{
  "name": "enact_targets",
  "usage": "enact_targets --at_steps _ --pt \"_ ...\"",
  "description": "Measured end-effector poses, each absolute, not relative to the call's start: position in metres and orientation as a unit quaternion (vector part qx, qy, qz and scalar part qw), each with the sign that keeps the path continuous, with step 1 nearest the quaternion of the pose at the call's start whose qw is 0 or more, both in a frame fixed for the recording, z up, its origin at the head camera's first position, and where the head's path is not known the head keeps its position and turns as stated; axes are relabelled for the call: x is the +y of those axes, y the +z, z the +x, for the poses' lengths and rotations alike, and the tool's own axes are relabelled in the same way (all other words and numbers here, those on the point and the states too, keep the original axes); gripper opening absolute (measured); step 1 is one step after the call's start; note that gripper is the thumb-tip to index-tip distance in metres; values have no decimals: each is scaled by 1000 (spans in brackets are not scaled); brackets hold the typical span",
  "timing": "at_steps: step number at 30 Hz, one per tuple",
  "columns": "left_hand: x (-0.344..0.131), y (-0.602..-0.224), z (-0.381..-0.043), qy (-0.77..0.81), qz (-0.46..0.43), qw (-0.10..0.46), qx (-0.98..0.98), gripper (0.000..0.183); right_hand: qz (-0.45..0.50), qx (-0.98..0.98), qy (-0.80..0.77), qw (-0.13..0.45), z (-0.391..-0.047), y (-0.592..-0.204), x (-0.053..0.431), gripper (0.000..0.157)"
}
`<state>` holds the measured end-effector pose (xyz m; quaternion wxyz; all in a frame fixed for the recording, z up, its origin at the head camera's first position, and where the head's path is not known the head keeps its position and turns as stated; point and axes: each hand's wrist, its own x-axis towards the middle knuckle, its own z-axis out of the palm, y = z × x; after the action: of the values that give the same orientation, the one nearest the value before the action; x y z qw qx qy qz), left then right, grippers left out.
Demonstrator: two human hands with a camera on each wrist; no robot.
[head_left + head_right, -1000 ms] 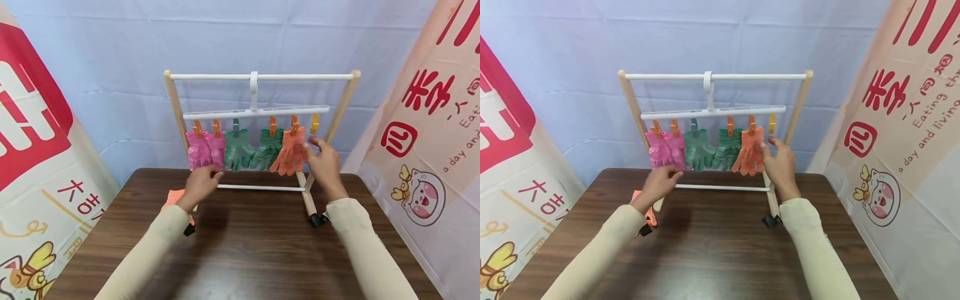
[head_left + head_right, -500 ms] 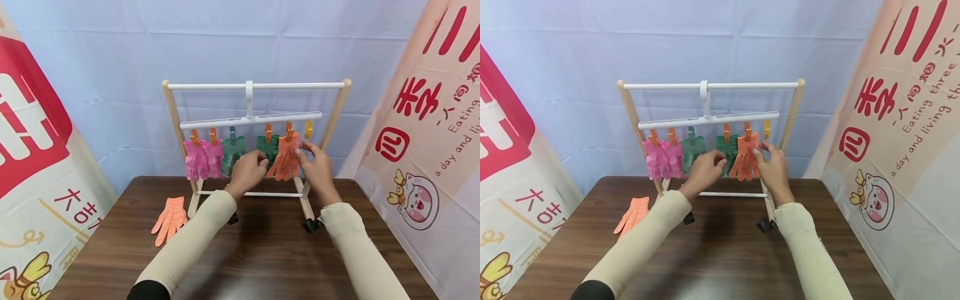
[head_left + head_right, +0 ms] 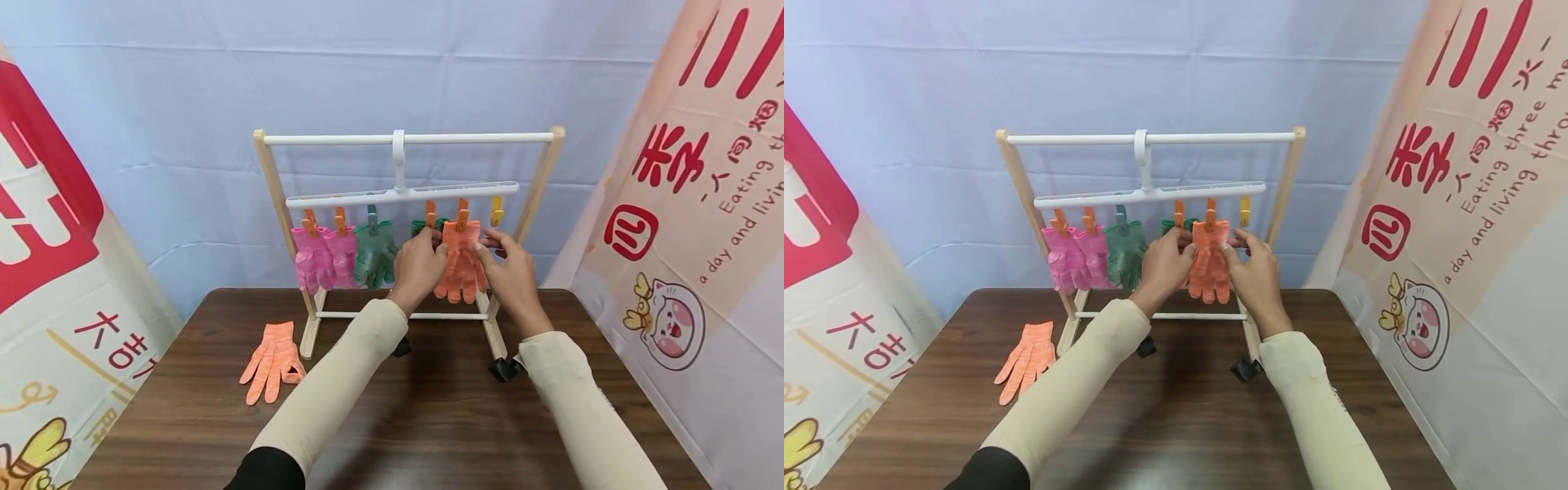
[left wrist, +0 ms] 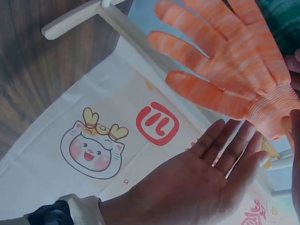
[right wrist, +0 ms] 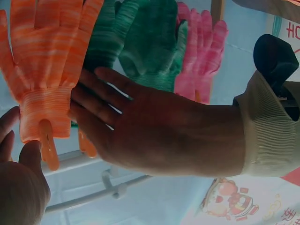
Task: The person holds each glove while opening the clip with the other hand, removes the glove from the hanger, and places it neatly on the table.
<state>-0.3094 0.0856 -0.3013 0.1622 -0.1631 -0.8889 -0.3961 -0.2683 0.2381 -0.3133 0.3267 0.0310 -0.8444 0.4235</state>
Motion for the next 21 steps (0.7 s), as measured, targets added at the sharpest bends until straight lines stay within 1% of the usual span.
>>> enact_targets --at_steps 3,6,11,15,21 --pt "89 -300 -309 -412 -157 156 -884 21 28 -841 425 334 -268 -311 237 42" --pt "91 -301 -308 -416 -146 166 -882 18 22 -842 422 336 -267 -309 236 43" --pt "89 -303 -309 -409 -142 186 -882 15 21 -857 408 314 -268 -305 231 53" --pt "88 -303 -307 -414 -152 177 -880 15 29 -862 402 307 -269 -301 226 59" --pt "87 -302 -306 -418 -158 160 -880 14 51 -856 405 316 -273 -295 216 58"
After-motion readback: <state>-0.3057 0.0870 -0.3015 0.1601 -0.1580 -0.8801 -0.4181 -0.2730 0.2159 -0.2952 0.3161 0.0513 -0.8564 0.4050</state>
